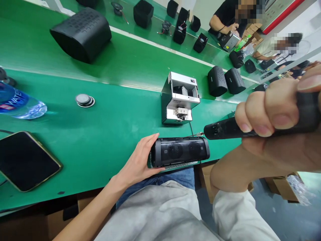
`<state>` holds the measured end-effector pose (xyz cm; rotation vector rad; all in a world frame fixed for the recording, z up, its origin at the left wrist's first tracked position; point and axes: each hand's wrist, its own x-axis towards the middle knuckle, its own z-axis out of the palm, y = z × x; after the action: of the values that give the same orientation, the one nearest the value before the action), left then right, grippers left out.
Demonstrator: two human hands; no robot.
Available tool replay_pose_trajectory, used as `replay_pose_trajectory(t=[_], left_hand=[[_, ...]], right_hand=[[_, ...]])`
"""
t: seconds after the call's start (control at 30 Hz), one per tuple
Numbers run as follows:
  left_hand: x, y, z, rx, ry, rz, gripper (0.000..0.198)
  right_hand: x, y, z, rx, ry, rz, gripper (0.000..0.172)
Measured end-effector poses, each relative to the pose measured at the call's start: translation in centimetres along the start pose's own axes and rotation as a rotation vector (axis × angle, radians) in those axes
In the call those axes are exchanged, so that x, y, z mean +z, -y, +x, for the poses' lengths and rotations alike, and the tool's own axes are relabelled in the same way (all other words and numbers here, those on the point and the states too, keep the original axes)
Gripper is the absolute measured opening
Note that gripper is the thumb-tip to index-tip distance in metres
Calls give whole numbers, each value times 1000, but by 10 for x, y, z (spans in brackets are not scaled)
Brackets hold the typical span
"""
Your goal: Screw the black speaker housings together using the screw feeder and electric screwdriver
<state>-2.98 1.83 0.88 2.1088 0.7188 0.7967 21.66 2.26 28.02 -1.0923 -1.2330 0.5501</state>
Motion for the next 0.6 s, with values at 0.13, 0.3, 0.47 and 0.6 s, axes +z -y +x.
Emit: replay_pose_trajectory(t=[0.13, 0.3, 0.47, 0.6], left_hand=[[2, 1, 0, -8, 10, -16, 123], [5, 3, 0, -14, -1, -64, 110], [5, 4, 1, -22, -2, -87, 109], [4, 3, 2, -22, 5, -80, 107]], right_hand=[[16, -11, -3, -26, -59, 170, 32], [31, -47, -19, -41, -29, 231, 21], [29, -68, -33, -95, 39, 259, 21], [28, -69, -33, -85, 56, 277, 25]])
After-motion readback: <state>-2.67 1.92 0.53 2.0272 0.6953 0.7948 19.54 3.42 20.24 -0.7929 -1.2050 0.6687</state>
